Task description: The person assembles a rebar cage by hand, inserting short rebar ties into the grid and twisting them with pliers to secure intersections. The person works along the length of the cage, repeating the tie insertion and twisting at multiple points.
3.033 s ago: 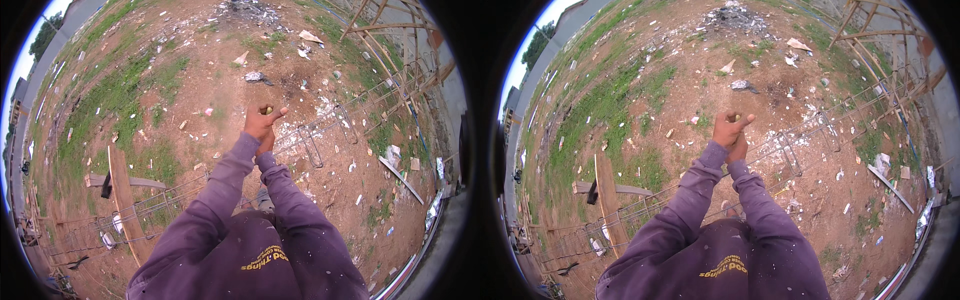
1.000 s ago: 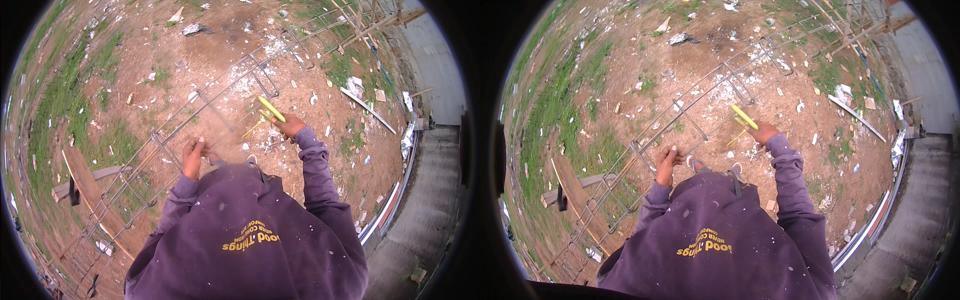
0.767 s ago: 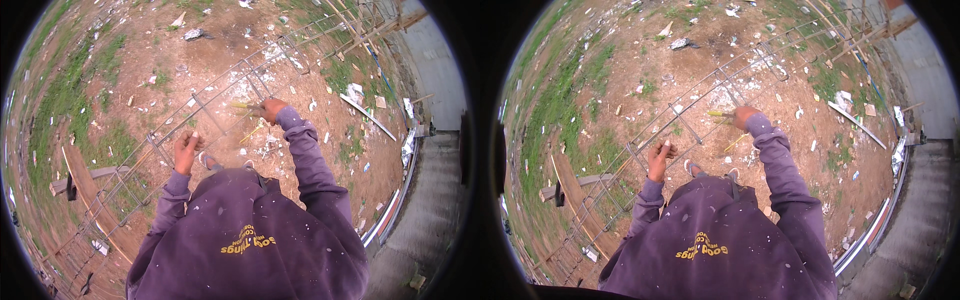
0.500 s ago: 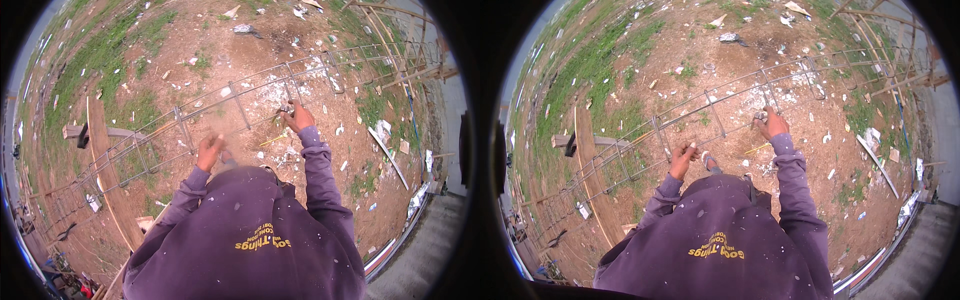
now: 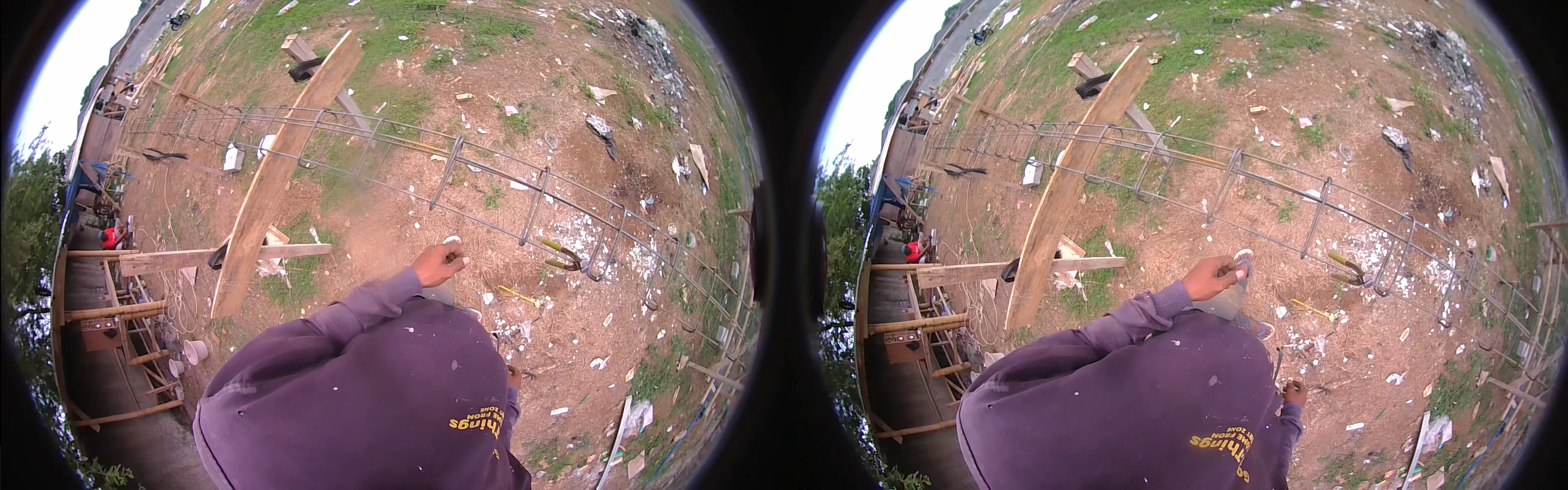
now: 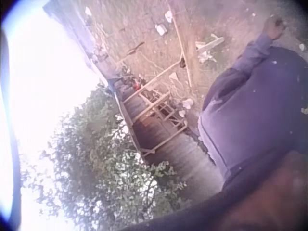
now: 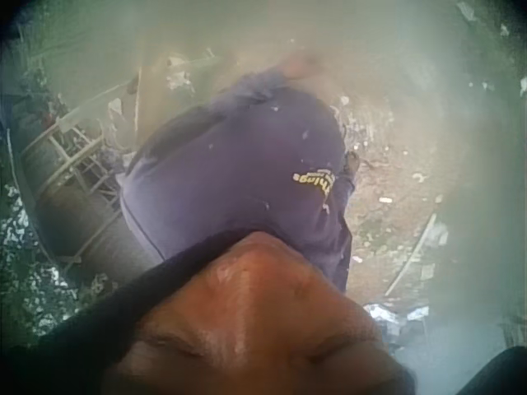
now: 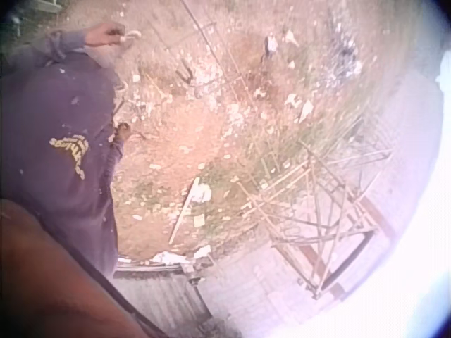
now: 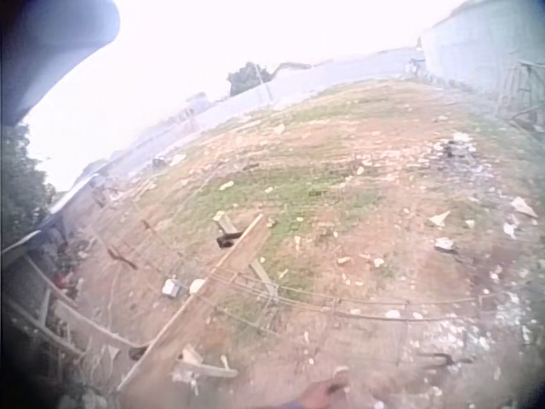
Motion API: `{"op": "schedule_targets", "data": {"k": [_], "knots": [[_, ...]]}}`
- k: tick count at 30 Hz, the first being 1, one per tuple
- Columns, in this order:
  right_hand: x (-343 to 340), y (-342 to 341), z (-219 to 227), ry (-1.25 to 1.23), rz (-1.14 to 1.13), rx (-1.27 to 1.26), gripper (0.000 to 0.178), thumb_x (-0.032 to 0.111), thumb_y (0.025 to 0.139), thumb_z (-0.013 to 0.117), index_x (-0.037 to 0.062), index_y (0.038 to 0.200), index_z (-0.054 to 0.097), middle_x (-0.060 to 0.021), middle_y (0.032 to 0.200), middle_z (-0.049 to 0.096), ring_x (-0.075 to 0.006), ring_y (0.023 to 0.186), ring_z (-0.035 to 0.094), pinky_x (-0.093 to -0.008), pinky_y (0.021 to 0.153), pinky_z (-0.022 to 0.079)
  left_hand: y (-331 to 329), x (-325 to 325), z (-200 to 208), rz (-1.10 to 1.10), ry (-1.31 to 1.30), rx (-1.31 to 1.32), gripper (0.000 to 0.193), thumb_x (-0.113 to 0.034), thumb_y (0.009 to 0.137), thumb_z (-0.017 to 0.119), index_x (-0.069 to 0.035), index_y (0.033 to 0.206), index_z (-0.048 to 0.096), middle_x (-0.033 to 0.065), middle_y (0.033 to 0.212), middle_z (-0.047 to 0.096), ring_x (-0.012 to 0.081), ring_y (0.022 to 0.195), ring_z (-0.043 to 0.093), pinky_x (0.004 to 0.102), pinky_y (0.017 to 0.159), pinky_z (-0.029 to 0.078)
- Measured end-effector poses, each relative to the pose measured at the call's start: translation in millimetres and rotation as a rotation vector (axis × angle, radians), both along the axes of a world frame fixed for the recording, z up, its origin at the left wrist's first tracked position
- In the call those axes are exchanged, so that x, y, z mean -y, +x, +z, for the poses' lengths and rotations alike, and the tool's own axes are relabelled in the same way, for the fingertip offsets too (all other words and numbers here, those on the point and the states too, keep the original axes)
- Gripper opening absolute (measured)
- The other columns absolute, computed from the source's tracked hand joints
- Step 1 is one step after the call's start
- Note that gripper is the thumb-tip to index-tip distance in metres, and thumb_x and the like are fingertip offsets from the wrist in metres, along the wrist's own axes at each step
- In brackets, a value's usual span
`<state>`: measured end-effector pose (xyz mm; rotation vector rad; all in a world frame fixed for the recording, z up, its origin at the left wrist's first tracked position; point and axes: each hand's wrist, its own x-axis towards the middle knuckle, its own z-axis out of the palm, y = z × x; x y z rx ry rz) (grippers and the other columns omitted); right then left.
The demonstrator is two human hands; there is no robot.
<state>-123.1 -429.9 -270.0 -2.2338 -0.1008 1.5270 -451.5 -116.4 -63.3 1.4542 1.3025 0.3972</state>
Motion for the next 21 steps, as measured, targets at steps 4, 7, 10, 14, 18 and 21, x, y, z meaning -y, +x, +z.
{"op": "schedule_targets", "data": {"k": [4,7,10,14,18,21], "knots": [[22.4,-28.1,-19.1,-0.013,0.079,-0.138,0.037,0.026,0.095,0.064,0.0060,0.124,0.057,-0.0128,0.087,0.067,-0.0199,0.062,0.065,-0.0318,0.046,0.049,-75.4,41.4,-13.3,0.336,0.000,-0.187,0.032,-0.030,0.096,0.064,0.002,0.101,0.062,0.0061,0.078,0.065,0.0120,0.066,0.060,0.0291,0.063,0.050],[2.7,-24.9,-15.7,0.030,0.115,-0.127,0.036,0.027,0.095,0.062,0.0074,0.124,0.058,-0.0124,0.089,0.068,-0.0205,0.066,0.066,-0.0330,0.049,0.051,-136.6,77.4,-31.9,0.757,-0.028,-0.002,0.030,-0.029,0.095,0.064,0.001,0.101,0.063,0.0075,0.080,0.067,0.0143,0.066,0.063,0.0280,0.059,0.051],[-24.3,-14.2,-11.1,0.085,0.138,-0.070,0.035,0.029,0.096,0.061,0.0087,0.125,0.058,-0.0121,0.092,0.069,-0.0212,0.070,0.067,-0.0342,0.052,0.053,-204.3,100.5,-51.4,1.126,-0.113,0.006,0.029,-0.030,0.098,0.061,-0.002,0.106,0.061,0.0073,0.081,0.067,0.0143,0.066,0.066,0.0279,0.057,0.052],[-60.3,4.5,-11.7,0.138,0.040,-0.057,0.035,0.030,0.097,0.059,0.0105,0.126,0.057,-0.0114,0.094,0.069,-0.0218,0.073,0.068,-0.0353,0.054,0.055,-311.6,112.0,-65.6,1.602,-0.033,0.319,0.042,-0.040,0.099,0.057,-0.002,0.118,0.055,0.0076,0.094,0.067,0.0205,0.073,0.067,0.0326,0.058,0.053],[-87.9,7.6,-15.9,0.133,-0.062,-0.051,0.034,0.030,0.098,0.057,0.0101,0.125,0.055,-0.0110,0.096,0.069,-0.0220,0.071,0.067,-0.0351,0.052,0.054,-428.1,128.0,-58.7,2.057,0.239,0.478,0.048,-0.050,0.100,0.047,-0.006,0.116,0.057,0.0092,0.100,0.067,0.0235,0.078,0.068,0.0375,0.061,0.052],[-100.5,-13.8,-19.6,0.108,0.044,-0.047,0.035,0.029,0.098,0.057,0.0096,0.126,0.055,-0.0110,0.095,0.069,-0.0217,0.070,0.067,-0.0351,0.052,0.054,-504.0,152.8,-47.9,2.199,0.278,0.473,0.052,-0.055,0.098,0.048,-0.007,0.117,0.057,0.0064,0.099,0.066,0.0224,0.077,0.068,0.0362,0.062,0.052]]}}
